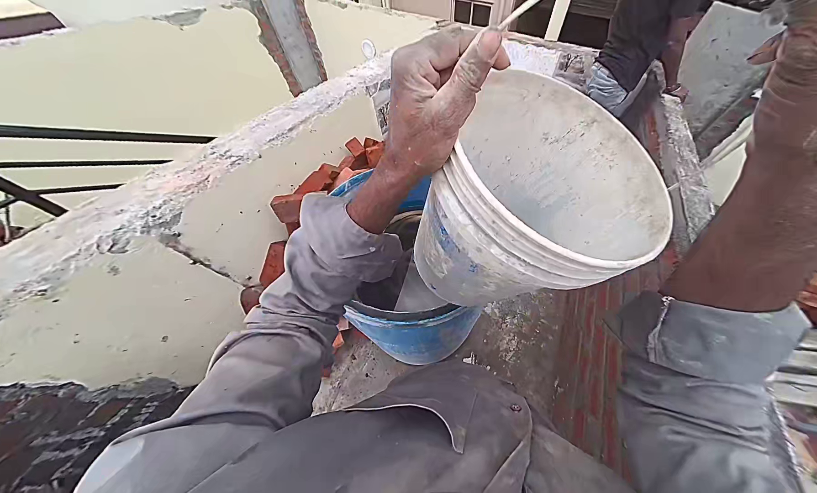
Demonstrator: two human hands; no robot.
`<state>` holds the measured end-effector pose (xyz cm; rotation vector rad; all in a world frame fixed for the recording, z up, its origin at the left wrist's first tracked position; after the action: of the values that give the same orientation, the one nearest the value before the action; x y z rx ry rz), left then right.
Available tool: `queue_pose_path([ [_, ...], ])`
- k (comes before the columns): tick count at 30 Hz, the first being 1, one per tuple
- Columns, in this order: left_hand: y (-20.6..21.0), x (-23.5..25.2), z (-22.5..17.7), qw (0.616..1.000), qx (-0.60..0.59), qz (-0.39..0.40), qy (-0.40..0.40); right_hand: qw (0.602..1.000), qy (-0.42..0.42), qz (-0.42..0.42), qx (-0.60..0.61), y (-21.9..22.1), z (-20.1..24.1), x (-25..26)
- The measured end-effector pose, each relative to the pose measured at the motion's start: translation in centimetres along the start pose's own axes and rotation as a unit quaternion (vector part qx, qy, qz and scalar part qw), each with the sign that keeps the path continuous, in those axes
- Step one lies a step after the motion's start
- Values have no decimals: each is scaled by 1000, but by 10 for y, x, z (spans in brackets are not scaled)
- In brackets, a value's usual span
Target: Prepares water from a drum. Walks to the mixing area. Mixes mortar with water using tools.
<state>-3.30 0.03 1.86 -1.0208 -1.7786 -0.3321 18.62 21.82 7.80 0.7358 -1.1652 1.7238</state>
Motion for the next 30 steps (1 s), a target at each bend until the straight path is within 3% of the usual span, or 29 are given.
queue_pose_path([
  [3, -10, -46, 38, 996, 56, -5, -63, 986, -64, 121, 98, 56, -5, -28],
  [5, -10, -91, 76, 985, 87, 24, -150, 977, -3, 191, 99, 88, -42, -68],
  [10, 6, -209, 206, 904, 250, 88, -337, 970, 132, 171, 108, 107, -151, -157],
  [14, 3, -295, 274, 844, 292, 156, -422, 959, 222, 140, 107, 75, -183, -232],
  [20, 12, -318, 350, 788, 344, 202, -469, 942, 324, 65, 65, 23, -166, -301],
  [24, 21, -318, 365, 755, 375, 242, -480, 923, 382, 9, 44, 0, -151, -338],
  [30, 29, -341, 373, 746, 391, 247, -478, 897, 439, -21, 49, -3, -157, -373],
])
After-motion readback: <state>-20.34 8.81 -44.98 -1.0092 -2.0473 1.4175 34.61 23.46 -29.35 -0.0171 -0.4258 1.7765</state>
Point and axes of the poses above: each hand's wrist, its own x-axis towards the middle knuckle, its own y-axis out of the palm, z = x × y, the point moved 3 cm from there along x, towards the middle knuckle, and after that the axes turned 12 degrees about z, right-handed, at the moved point
